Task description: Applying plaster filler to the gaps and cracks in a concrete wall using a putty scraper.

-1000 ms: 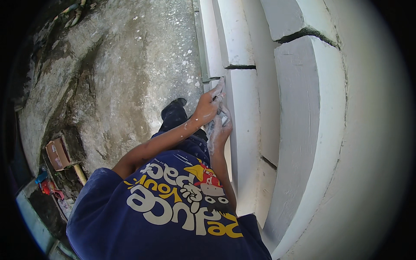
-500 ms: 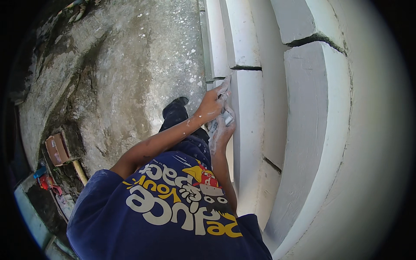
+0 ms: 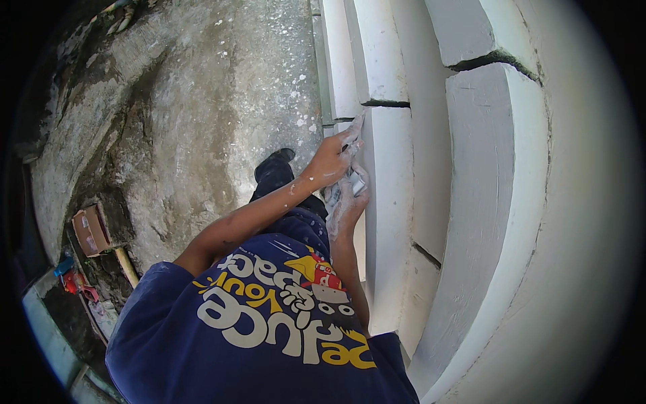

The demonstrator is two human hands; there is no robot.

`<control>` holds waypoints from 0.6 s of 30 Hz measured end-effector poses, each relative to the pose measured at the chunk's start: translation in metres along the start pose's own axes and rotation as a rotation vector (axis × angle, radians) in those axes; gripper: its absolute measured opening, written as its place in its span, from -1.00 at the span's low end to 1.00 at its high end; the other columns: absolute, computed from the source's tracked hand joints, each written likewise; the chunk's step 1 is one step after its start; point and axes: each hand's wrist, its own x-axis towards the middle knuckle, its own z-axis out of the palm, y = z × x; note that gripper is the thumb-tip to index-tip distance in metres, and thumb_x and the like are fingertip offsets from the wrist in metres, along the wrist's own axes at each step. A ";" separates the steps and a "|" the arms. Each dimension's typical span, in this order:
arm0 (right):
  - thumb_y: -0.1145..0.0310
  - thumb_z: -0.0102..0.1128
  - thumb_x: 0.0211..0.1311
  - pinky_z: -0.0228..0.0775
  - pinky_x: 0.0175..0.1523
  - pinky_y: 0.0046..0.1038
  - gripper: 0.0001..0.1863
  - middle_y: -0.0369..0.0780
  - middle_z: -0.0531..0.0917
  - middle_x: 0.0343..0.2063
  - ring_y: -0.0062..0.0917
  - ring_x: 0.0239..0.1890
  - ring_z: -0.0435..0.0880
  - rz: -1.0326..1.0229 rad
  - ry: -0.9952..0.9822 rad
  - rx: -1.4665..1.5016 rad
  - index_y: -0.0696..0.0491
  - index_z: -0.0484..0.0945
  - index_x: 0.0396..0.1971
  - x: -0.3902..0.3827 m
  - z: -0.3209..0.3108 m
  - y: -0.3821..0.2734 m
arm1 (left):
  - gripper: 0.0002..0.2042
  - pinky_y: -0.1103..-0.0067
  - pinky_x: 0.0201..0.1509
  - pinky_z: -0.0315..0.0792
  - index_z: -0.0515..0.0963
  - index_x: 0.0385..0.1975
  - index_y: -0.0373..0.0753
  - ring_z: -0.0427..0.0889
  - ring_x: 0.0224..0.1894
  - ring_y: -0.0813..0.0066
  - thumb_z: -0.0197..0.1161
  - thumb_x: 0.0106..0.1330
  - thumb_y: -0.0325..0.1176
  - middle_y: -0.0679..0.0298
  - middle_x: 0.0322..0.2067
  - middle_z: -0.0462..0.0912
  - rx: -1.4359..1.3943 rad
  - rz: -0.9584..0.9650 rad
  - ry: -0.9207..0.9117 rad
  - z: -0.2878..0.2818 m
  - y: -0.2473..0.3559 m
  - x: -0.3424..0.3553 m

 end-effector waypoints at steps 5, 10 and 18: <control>0.55 0.15 0.27 0.45 -0.43 -0.58 -0.60 -0.20 0.67 -0.23 -0.61 -0.44 0.62 0.017 -0.016 0.029 0.21 0.51 0.12 0.001 -0.004 0.000 | -0.57 0.41 0.32 0.34 0.38 0.24 -0.48 0.51 0.24 -0.12 0.11 0.44 -0.40 -0.28 0.15 0.50 0.030 -0.082 -0.066 -0.002 0.007 -0.001; 0.55 0.14 0.27 0.47 -0.41 -0.57 -0.61 -0.20 0.67 -0.20 -0.60 -0.40 0.64 0.003 -0.002 0.017 0.20 0.52 0.11 0.005 -0.001 0.003 | -0.56 0.42 0.36 0.31 0.36 0.26 -0.49 0.47 0.28 -0.12 0.09 0.43 -0.42 -0.27 0.20 0.46 -0.015 -0.112 -0.090 -0.004 0.004 0.005; 0.60 0.15 0.25 0.52 -0.06 -0.53 -0.57 -0.16 0.62 -0.10 -0.55 -0.15 0.63 0.032 -0.029 -0.045 0.25 0.47 0.14 -0.001 -0.001 -0.008 | -0.53 0.47 0.41 0.25 0.34 0.29 -0.48 0.40 0.34 -0.10 0.10 0.42 -0.43 -0.24 0.27 0.41 -0.005 -0.166 -0.085 0.000 0.002 0.001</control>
